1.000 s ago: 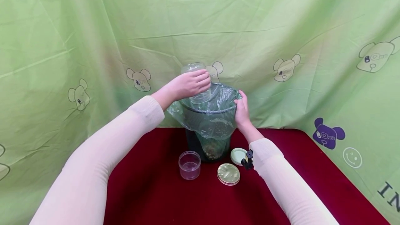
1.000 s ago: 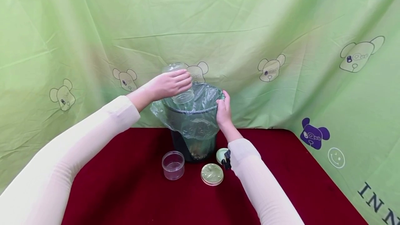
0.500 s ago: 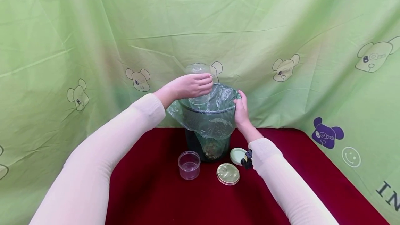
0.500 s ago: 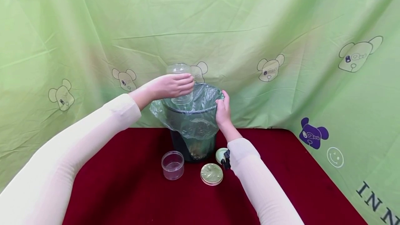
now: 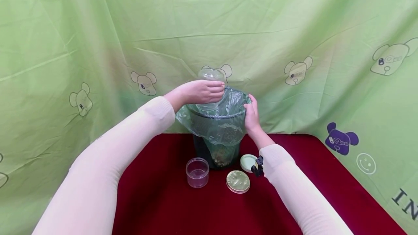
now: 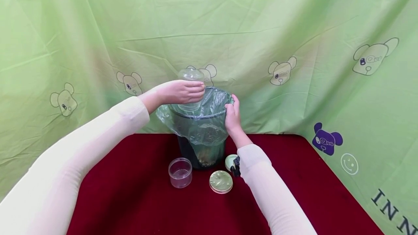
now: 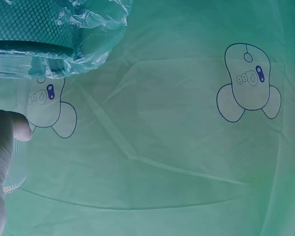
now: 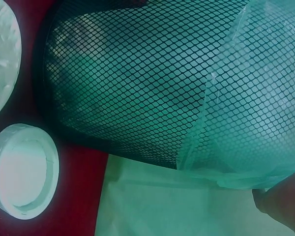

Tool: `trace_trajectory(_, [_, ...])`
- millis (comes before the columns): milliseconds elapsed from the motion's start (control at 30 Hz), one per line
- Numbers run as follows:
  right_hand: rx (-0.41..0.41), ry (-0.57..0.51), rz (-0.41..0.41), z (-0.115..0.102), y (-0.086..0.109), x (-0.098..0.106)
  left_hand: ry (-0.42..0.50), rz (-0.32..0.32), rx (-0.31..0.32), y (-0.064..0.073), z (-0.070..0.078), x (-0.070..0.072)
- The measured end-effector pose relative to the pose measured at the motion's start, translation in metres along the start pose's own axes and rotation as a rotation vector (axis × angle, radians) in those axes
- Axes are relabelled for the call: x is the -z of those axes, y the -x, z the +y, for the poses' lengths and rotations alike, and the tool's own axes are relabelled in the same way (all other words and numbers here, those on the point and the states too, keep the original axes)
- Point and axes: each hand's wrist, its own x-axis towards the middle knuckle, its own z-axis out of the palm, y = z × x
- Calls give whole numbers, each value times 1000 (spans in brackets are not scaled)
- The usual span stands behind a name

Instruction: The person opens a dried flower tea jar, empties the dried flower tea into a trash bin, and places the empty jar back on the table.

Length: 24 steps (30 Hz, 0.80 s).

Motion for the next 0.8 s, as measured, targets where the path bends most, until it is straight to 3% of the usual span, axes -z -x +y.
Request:
trace_trajectory(433, [-17,-16,-7,0,0,1,-32,-32,-49,-2,3,0])
trace_trajectory(800, [-10,-11,-1,-1,0,0,-9,10,6,0,5,-2])
